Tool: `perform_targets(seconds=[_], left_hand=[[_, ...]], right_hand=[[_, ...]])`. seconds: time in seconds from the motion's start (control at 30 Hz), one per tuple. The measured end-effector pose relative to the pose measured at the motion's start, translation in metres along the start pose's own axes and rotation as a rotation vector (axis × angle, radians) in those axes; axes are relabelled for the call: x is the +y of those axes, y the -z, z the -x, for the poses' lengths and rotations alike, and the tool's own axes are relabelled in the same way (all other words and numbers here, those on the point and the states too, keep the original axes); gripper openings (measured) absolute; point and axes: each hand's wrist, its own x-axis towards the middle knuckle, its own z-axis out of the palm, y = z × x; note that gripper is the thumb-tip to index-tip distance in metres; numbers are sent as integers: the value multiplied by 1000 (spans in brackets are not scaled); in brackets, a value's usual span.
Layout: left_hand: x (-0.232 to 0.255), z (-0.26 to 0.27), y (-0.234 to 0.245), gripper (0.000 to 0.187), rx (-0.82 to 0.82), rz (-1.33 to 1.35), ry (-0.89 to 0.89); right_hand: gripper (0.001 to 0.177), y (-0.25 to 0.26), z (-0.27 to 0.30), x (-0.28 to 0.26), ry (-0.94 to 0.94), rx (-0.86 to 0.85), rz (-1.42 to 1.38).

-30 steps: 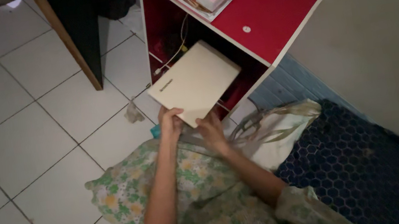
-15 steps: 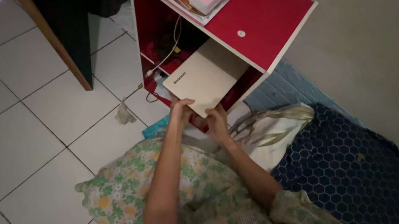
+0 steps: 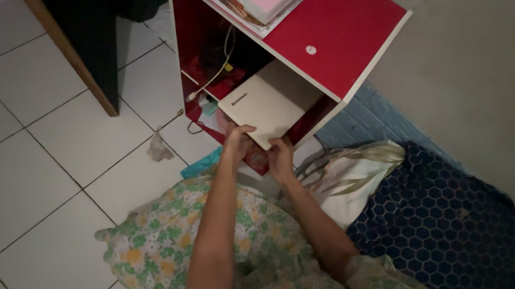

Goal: The person organizes a small red cabinet by placing a laptop, a white box, a blue packet, a pink bowl, and several papers inside. They arrange the items on the shelves and then close the cabinet door.

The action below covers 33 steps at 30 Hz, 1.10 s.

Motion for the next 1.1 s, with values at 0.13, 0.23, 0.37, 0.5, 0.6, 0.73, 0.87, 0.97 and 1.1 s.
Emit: perform_targets(seconds=[0.13, 0.23, 0.37, 0.5, 0.6, 0.73, 0.87, 0.97, 1.1], left_hand=[[6, 4, -11, 81, 81, -2, 59], [8, 6, -15, 81, 87, -46, 55], [1, 1, -17, 76, 66, -143, -38], [-7, -4, -16, 76, 54, -186, -183], [-7, -3, -11, 78, 108, -385, -247], [-11, 2, -5, 82, 212, -465, -105], [-19, -1, 1, 88, 142, -485, -240], [-25, -8, 6, 93, 64, -439, -236], [-31, -15, 7, 90, -60, -444, -248]], right_hand=[[45, 8, -12, 7, -28, 59, -21], [48, 7, -16, 9, 31, 52, -52], [36, 1, -14, 6, 29, 47, -53], [30, -7, -8, -1, 4, 67, -27], [29, -15, -3, -6, 15, 51, -37], [33, -23, -1, -9, 2, 60, -74], [38, -27, -6, -5, 177, 84, 3], [39, -23, -13, -1, 225, 146, 164], [40, -19, -35, -1, 182, 280, 270]])
